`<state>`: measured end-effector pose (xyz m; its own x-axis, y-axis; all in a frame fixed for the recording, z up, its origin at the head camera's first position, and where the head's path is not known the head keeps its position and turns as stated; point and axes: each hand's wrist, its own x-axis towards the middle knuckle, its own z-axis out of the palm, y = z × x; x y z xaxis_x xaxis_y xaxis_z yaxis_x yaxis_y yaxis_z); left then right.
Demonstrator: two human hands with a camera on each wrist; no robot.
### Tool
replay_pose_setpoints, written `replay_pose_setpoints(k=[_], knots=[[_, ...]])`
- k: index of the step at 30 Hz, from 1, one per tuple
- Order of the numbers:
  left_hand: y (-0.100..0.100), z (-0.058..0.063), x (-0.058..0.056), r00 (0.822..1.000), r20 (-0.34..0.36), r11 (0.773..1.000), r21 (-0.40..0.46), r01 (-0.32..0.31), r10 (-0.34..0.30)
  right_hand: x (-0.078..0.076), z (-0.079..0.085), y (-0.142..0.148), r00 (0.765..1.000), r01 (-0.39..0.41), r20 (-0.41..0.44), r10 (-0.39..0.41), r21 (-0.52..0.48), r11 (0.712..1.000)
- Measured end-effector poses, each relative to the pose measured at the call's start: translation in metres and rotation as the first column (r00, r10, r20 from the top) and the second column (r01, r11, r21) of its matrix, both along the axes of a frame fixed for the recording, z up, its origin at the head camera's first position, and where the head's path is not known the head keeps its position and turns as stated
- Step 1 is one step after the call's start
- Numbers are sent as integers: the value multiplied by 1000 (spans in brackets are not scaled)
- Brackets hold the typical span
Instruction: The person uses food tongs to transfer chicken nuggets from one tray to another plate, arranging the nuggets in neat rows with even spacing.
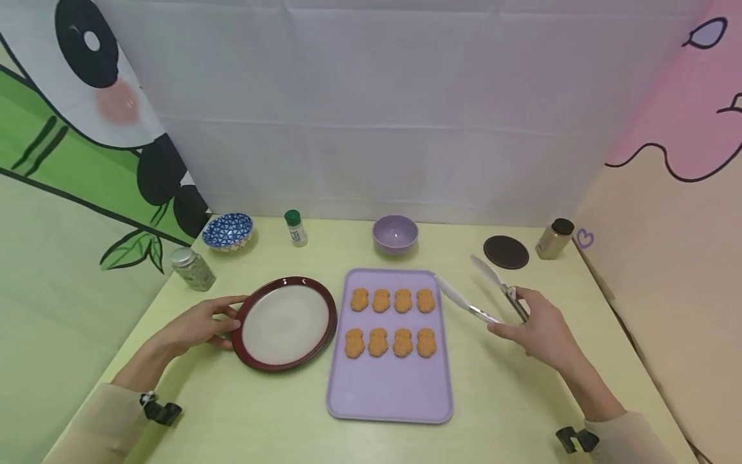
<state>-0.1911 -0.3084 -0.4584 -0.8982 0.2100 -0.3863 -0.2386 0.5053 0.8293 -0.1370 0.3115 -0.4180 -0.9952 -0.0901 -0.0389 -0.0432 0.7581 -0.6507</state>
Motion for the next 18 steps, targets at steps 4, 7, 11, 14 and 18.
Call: replay_pose_setpoints(k=[4,7,11,14,18], knots=[[-1,-2,0,1000,2,1000,-14,-6,6,-19,16,-10,986,-156,-60,158,36,987],[-3,-4,1,1000,8,1000,-18,-12,12,-37,25,-26,955,-273,-88,283,110,956],[-4,-6,1,1000,13,1000,-1,-21,21,-57,33,-53,903,-384,-112,414,217,897],[-4,-6,2,1000,8,999,12,-31,30,-72,33,-72,864,-443,-132,486,260,858],[-3,-5,2,999,8,999,18,-35,35,-91,26,-91,837,-490,-104,537,296,820]])
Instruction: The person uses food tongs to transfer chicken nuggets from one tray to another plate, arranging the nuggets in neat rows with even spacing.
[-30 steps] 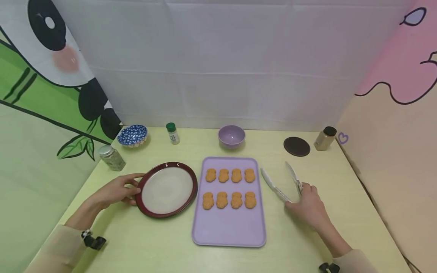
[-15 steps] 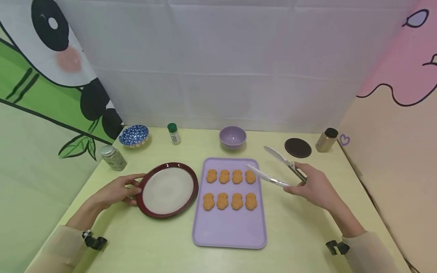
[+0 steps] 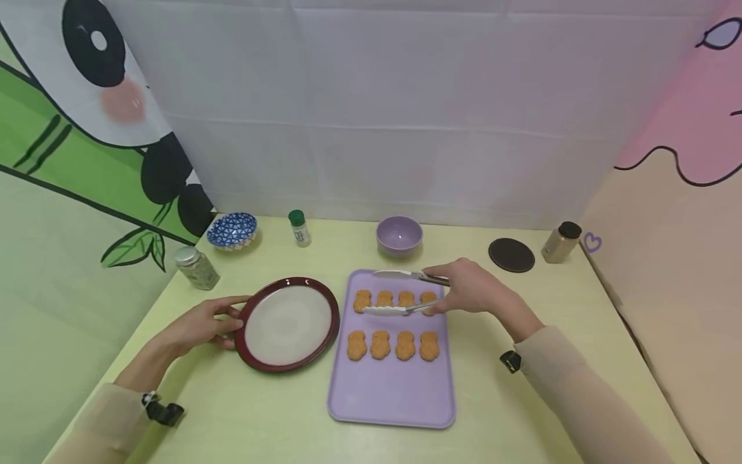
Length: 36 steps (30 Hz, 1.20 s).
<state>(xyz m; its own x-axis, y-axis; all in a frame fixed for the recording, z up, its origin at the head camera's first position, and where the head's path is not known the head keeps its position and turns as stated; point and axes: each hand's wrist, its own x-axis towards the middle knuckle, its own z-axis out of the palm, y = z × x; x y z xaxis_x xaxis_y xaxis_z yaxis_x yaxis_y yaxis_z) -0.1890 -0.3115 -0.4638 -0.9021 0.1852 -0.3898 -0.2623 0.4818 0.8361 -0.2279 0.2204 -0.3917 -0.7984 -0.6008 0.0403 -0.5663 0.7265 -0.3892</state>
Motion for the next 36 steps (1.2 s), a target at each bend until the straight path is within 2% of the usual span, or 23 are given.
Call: replay_pose_setpoints(k=[6,15,19,23,27,30,36], knots=[[1,-3,-1,1000,14,1000,-10,-9,9,-13,-7,-17,997,-22,71,18,63,998],[2,-3,-2,1000,8,1000,-10,-8,9,-19,-9,-24,991,-23,130,11,95,995],[2,-3,-4,1000,8,1000,-21,-11,11,-19,-4,-26,991,-29,131,16,102,994],[3,-2,-6,1000,6,1000,-19,-9,9,-18,5,-35,995,-59,86,53,72,996],[1,-2,-6,1000,7,1000,-7,-13,13,-19,12,-63,995,-93,24,93,32,995],[0,-1,-4,1000,16,1000,-4,-20,20,-20,12,-92,994,-108,21,108,28,994],[-2,1,-1,1000,20,1000,14,-21,21,-26,5,-147,988,-152,-12,154,93,984]])
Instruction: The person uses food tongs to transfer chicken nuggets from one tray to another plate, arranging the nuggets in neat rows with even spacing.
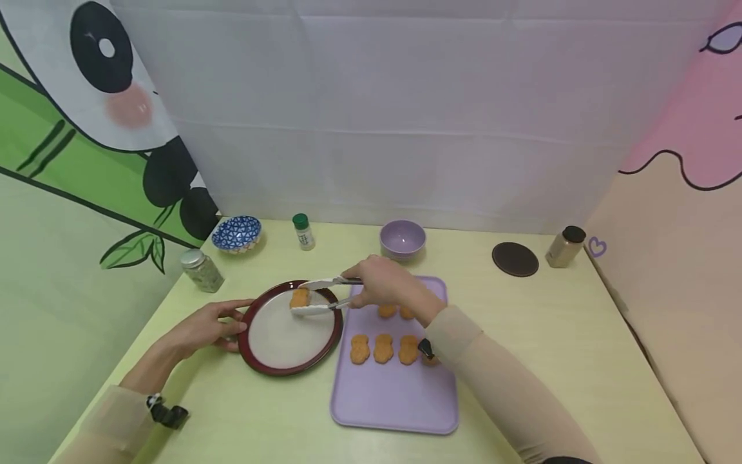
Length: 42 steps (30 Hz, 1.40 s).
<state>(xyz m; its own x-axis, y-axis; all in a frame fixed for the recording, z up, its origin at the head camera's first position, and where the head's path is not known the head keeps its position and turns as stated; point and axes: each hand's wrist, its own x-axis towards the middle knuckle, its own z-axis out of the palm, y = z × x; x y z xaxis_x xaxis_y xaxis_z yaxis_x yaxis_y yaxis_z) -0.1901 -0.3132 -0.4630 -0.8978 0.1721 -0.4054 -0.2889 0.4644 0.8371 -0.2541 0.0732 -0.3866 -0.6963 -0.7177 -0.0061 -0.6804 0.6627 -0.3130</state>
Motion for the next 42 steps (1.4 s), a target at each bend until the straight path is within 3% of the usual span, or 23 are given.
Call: replay_pose_setpoints(k=[10,24,29,35,42], knots=[[-1,-1,2,1000,-2,1000,-11,5,-5,-5,-12,-52,1000,-20,22,20,31,999],[0,-1,0,1000,-10,1000,-20,7,-7,-2,-17,-55,999,4,42,-4,-5,1000],[-1,-3,1,1000,4,1000,-19,-5,5,-2,-1,-22,1000,30,-4,-30,-49,998],[-1,-3,0,1000,-7,1000,-21,4,-4,5,29,55,997,71,20,-71,-20,997],[-2,-3,-1,1000,5,1000,-23,4,-3,14,30,124,989,123,65,-129,100,987]])
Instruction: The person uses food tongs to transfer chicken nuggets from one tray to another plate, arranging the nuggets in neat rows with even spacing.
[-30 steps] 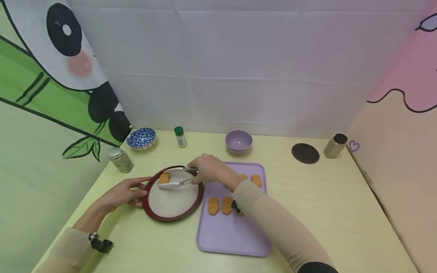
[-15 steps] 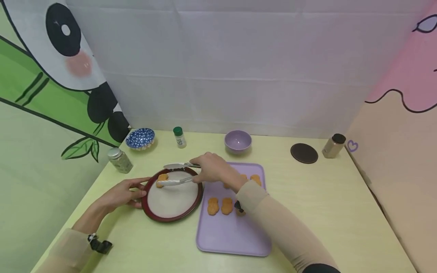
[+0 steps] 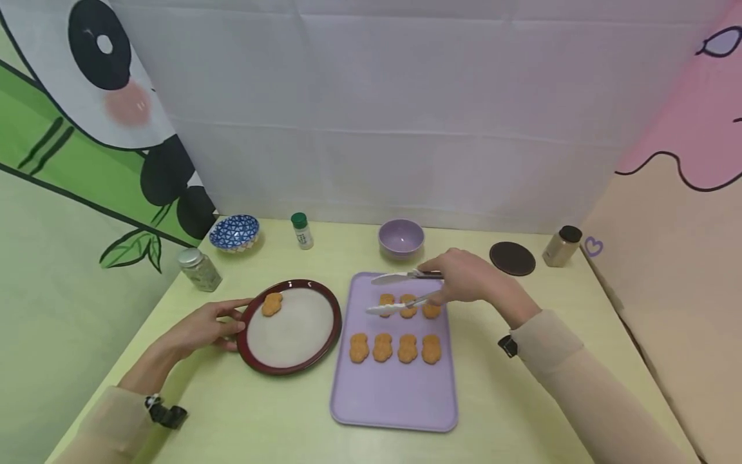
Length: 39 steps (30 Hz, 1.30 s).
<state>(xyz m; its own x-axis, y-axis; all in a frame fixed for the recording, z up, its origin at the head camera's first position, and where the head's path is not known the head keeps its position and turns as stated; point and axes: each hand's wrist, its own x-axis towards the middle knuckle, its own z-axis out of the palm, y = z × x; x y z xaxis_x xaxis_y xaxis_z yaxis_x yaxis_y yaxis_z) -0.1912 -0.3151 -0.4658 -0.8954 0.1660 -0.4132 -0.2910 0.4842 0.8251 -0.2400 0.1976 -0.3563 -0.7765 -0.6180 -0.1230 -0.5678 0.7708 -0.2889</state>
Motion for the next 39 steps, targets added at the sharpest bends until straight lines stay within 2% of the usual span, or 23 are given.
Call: replay_pose_setpoints(k=[5,12,18,23,26,30,33,39], knots=[[0,2,0,1000,4,1000,-2,-8,8,-1,-12,18,1000,-10,-2,10,24,1000],[1,2,2,1000,-2,1000,14,-4,5,-2,-23,25,1000,-16,18,15,8,1000],[1,4,3,1000,-7,1000,14,-10,10,-2,-21,24,1000,-21,21,21,-1,1000],[2,4,3,1000,-5,1000,5,-6,6,-2,-9,16,1000,-12,15,12,-20,1000],[2,3,3,1000,-4,1000,4,-4,4,-2,1,2,999,-34,-4,34,-45,998],[2,2,2,1000,-5,1000,9,-7,7,-5,7,-31,991,-116,-78,112,-58,991],[2,1,2,1000,1,1000,7,-6,6,-6,6,-62,980,-158,-128,153,-35,987],[2,1,1,1000,11,1000,-1,-11,11,-10,-1,-119,979,-169,-114,168,-6,986]])
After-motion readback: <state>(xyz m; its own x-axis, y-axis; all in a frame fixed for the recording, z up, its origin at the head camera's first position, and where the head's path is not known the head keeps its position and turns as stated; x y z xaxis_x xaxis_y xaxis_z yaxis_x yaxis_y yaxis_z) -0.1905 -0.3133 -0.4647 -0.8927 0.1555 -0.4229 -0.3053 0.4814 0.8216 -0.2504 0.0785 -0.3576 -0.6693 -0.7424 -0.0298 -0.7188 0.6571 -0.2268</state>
